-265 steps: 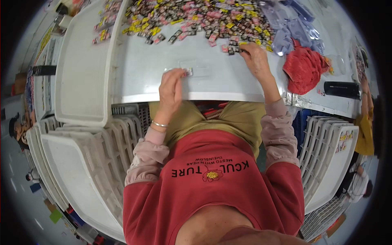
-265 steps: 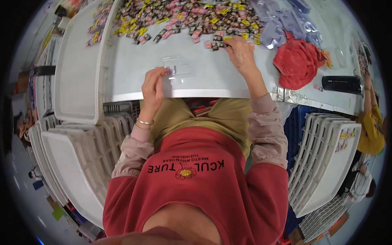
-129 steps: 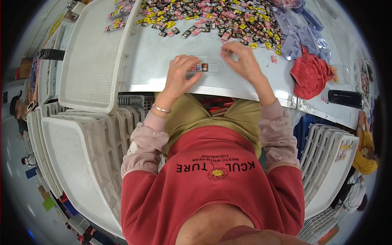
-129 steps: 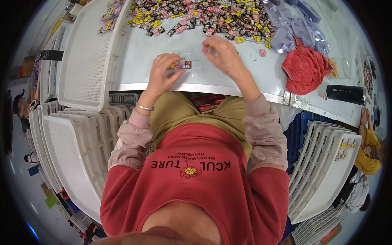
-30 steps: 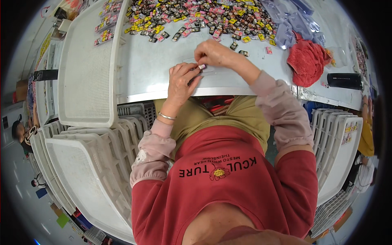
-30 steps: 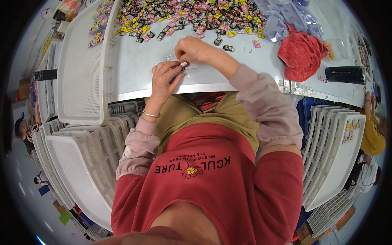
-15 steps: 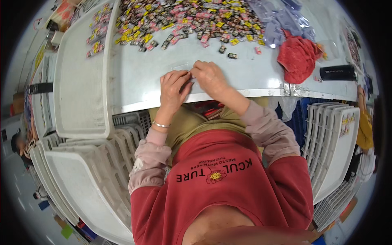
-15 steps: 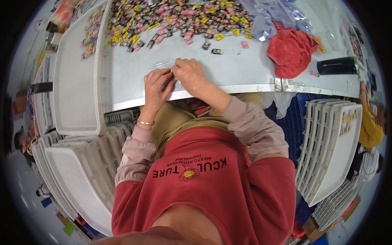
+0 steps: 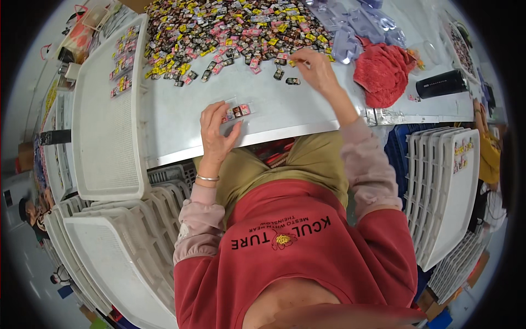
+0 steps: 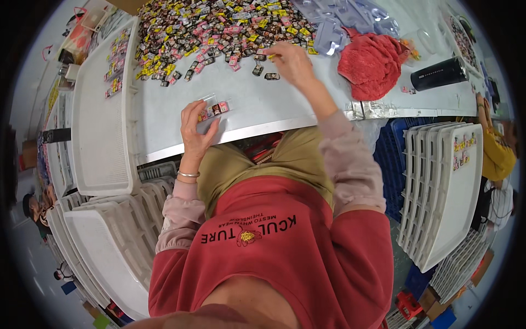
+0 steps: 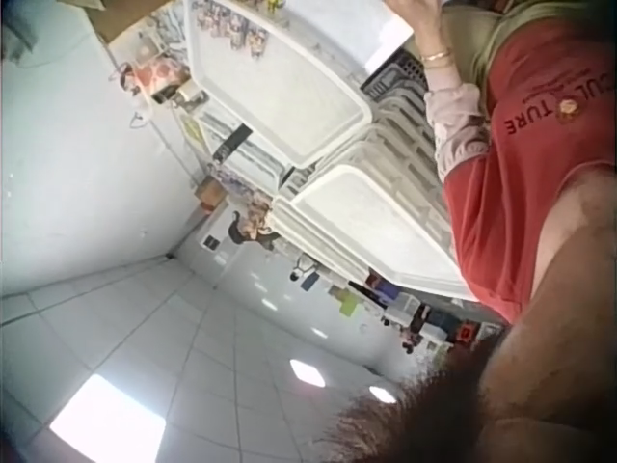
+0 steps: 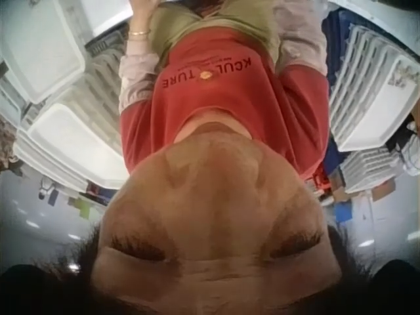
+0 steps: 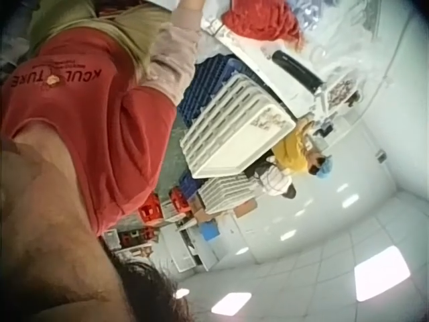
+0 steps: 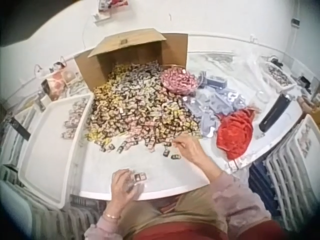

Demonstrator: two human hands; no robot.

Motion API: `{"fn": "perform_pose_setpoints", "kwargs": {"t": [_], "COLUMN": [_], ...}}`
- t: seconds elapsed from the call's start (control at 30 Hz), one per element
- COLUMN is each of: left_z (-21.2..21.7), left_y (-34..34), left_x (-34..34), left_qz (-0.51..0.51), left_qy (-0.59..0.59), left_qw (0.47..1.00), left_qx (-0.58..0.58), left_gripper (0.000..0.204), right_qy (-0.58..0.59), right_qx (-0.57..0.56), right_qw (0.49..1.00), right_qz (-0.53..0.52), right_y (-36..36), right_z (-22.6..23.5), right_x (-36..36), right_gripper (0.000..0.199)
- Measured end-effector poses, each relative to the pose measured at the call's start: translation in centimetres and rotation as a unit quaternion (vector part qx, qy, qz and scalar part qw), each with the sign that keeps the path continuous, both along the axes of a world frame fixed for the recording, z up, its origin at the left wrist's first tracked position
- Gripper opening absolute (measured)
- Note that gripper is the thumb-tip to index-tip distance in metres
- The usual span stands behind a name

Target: Picking up small colorful toys from a large pile and placing them into individual plastic bags.

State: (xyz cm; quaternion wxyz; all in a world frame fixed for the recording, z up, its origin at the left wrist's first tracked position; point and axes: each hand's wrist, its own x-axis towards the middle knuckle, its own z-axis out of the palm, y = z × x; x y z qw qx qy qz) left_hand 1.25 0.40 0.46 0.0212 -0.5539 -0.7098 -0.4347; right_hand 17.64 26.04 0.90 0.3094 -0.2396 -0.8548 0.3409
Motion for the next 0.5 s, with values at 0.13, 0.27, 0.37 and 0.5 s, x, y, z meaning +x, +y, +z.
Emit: {"fn": "perform_pose_setpoints", "kwargs": {"t": [0.13, 0.27, 0.37, 0.5], "left_z": [0.2, 1.0, 1.5, 1.6], "left_y": [-0.7, -2.3, -4.0, -3.8], "left_x": [-0.9, -3.2, -4.5, -4.3], "left_qz": [0.062, 0.116, 0.174, 0.173], "left_qy": [-0.024, -0.041, -0.131, -0.22], "left_qw": [0.997, 0.991, 0.974, 0.957], "left_qx": [0.033, 0.061, 0.066, 0.082], "left_gripper": [0.029, 0.021, 0.018, 0.018], "right_qy": [-0.11, -0.124, -0.13, -0.064], "right_qx": [0.177, 0.158, 0.11, 0.115], "right_qw": [0.978, 0.98, 0.985, 0.99], "right_qz": [0.03, -0.01, -0.015, -0.047], "right_y": [1.6, 2.0, 1.4, -0.5], "right_z": [-0.8, -1.9, -1.5, -0.7], "right_x": [-0.1, 0.4, 0.5, 0.2], "right_gripper": [0.024, 0.021, 0.02, 0.02]}}
